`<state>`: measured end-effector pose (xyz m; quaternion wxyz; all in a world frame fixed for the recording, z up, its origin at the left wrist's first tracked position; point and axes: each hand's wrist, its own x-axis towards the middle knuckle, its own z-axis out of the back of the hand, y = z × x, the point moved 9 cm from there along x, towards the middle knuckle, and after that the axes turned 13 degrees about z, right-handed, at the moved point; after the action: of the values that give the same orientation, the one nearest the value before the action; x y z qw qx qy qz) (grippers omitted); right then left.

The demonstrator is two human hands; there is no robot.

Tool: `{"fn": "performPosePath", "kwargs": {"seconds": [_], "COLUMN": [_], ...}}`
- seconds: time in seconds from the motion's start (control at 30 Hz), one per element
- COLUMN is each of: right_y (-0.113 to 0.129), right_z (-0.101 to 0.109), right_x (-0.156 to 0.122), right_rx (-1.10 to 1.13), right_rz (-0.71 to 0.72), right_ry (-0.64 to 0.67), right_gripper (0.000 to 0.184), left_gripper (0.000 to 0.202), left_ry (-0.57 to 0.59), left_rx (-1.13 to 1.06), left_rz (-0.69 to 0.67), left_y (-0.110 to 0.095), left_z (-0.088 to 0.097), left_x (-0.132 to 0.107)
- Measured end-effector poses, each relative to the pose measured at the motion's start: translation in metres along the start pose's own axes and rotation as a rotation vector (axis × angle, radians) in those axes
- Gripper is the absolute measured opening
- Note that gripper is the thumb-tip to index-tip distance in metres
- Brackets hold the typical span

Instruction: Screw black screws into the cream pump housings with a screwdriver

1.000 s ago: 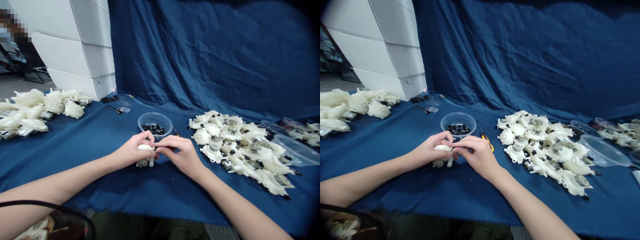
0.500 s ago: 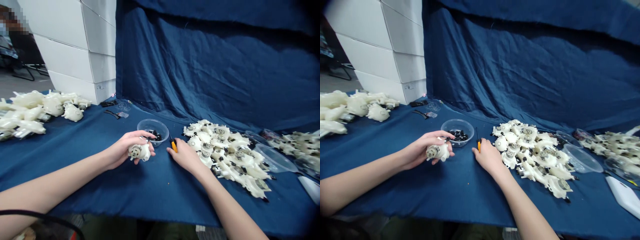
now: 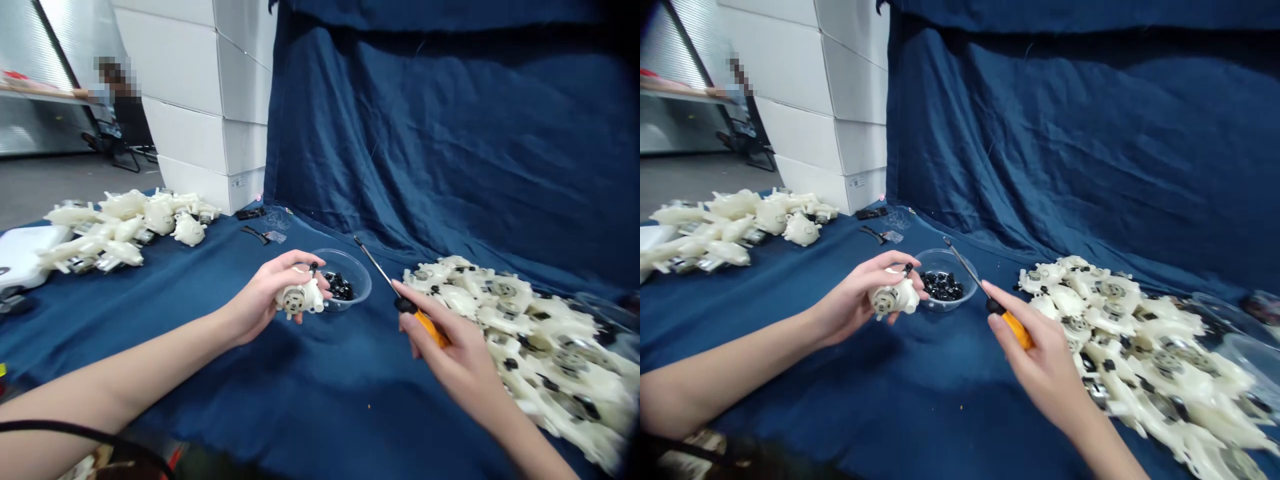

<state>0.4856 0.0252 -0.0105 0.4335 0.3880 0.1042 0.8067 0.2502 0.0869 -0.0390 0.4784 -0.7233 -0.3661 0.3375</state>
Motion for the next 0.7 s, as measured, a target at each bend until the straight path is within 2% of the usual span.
{"fn": "performPosePath", "kwargs": {"seconds": [0.13,0.33,0.53,0.7], "right_y": [0.02,0.022,0.023,0.024], "right_z": [-0.021,-0.05,-0.053,-0.05], "right_x": [-0.011,-0.017,-0.02,-0.02], "right_rx": [-0.118,-0.089,-0.106,-0.139], "right_rz": [0.203,0.273,0.308,0.315], "right_ry": [-0.01,0.06,0.083,0.061], "right_gripper": [0.045,0.048,0.048,0.047], "left_gripper": [0.028,0.027,0.026,0.026], "left_ry": [-0.087,-0.111,-0.116,-0.116], "left_rx": [0.033,0.039,0.057,0.09], "left_rz": [-0.05,-0.035,0.01,-0.021], "left_y": [-0.004,0.001,0.005,0.001], "left_z": [0.005,0.004,0.003,0.001], "left_x": [-0.002,0.002,0.003,0.001]}}
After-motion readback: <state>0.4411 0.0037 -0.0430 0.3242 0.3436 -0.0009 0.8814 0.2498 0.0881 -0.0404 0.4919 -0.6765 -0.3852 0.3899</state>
